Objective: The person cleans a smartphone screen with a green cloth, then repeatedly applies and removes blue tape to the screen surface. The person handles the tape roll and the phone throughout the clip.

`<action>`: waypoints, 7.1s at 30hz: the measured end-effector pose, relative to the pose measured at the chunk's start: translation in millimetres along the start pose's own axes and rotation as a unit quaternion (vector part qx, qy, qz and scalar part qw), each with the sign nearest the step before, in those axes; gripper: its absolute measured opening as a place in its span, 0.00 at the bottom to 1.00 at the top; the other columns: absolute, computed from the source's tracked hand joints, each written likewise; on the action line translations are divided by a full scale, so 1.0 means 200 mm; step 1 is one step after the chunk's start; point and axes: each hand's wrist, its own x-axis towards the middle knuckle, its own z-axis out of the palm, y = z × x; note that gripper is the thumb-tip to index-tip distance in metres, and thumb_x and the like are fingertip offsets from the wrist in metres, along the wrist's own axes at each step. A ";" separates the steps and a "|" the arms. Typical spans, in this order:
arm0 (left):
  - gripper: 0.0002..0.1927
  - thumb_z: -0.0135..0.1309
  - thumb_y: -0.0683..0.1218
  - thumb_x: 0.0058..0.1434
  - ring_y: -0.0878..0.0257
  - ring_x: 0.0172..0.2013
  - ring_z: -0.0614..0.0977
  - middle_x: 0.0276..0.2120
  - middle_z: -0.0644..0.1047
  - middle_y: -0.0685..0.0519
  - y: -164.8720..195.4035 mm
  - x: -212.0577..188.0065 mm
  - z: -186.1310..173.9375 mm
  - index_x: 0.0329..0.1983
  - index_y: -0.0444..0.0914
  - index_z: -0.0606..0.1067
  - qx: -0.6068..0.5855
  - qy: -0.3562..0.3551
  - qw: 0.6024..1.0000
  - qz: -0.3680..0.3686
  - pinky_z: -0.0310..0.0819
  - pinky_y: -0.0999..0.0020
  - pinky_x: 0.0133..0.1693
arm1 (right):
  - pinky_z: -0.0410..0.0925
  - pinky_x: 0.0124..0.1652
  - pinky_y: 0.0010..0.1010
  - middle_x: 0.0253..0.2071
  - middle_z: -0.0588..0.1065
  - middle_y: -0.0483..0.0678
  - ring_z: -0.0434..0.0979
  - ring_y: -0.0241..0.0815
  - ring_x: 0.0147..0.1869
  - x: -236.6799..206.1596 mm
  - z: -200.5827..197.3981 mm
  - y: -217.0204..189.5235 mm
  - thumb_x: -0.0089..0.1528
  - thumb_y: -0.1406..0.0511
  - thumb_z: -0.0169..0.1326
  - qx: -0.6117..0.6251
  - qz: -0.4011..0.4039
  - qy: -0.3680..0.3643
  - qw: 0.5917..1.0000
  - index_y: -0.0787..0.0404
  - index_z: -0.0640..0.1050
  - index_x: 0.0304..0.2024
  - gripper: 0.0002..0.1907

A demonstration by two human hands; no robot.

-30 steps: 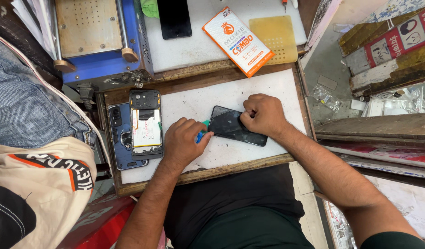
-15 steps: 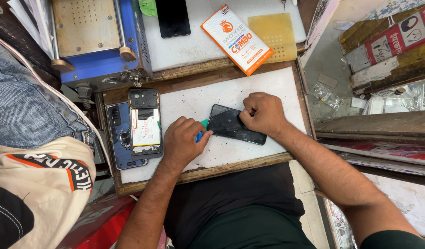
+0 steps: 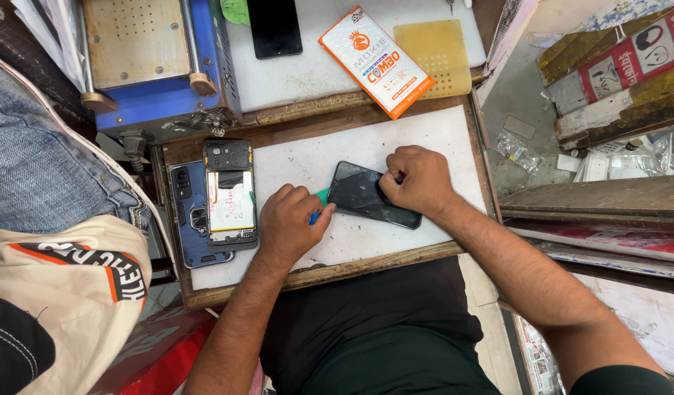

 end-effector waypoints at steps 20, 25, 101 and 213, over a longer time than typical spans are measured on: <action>0.44 0.69 0.60 0.48 0.47 0.62 0.68 0.60 0.71 0.46 0.24 0.27 -0.08 0.64 0.37 0.70 0.041 -0.148 0.987 0.048 0.64 0.47 0.57 | 0.70 0.30 0.40 0.29 0.78 0.50 0.78 0.50 0.28 0.03 -0.06 -0.03 0.64 0.60 0.58 0.077 0.067 -0.019 0.995 0.60 0.82 0.30 0.12; 0.46 0.71 0.62 0.44 0.49 0.63 0.67 0.60 0.72 0.50 0.20 0.31 -0.03 0.63 0.38 0.71 0.028 -0.192 0.980 0.041 0.61 0.48 0.58 | 0.71 0.31 0.43 0.31 0.80 0.50 0.80 0.52 0.30 0.02 -0.11 0.00 0.62 0.57 0.57 -0.017 0.035 -0.007 0.999 0.58 0.84 0.32 0.13; 0.08 0.62 0.41 0.50 0.49 0.41 0.80 0.40 0.76 0.45 0.10 -0.33 -0.38 0.34 0.37 0.83 -0.024 -0.024 0.993 -0.112 0.77 0.56 0.42 | 0.55 0.62 0.67 0.48 0.74 0.51 0.72 0.52 0.53 0.01 0.06 -0.33 0.52 0.42 0.64 -0.193 -0.013 -0.100 0.976 0.60 0.75 0.61 0.43; 0.32 0.56 0.51 0.63 0.58 0.31 0.86 0.33 0.84 0.44 0.48 -0.12 -0.12 0.70 0.42 0.64 -0.323 -0.205 0.876 -0.293 0.79 0.62 0.34 | 0.64 0.53 0.51 0.63 0.72 0.55 0.74 0.57 0.56 -0.14 -0.16 -0.32 0.52 0.58 0.67 -0.106 0.017 -0.165 0.980 0.47 0.67 0.70 0.44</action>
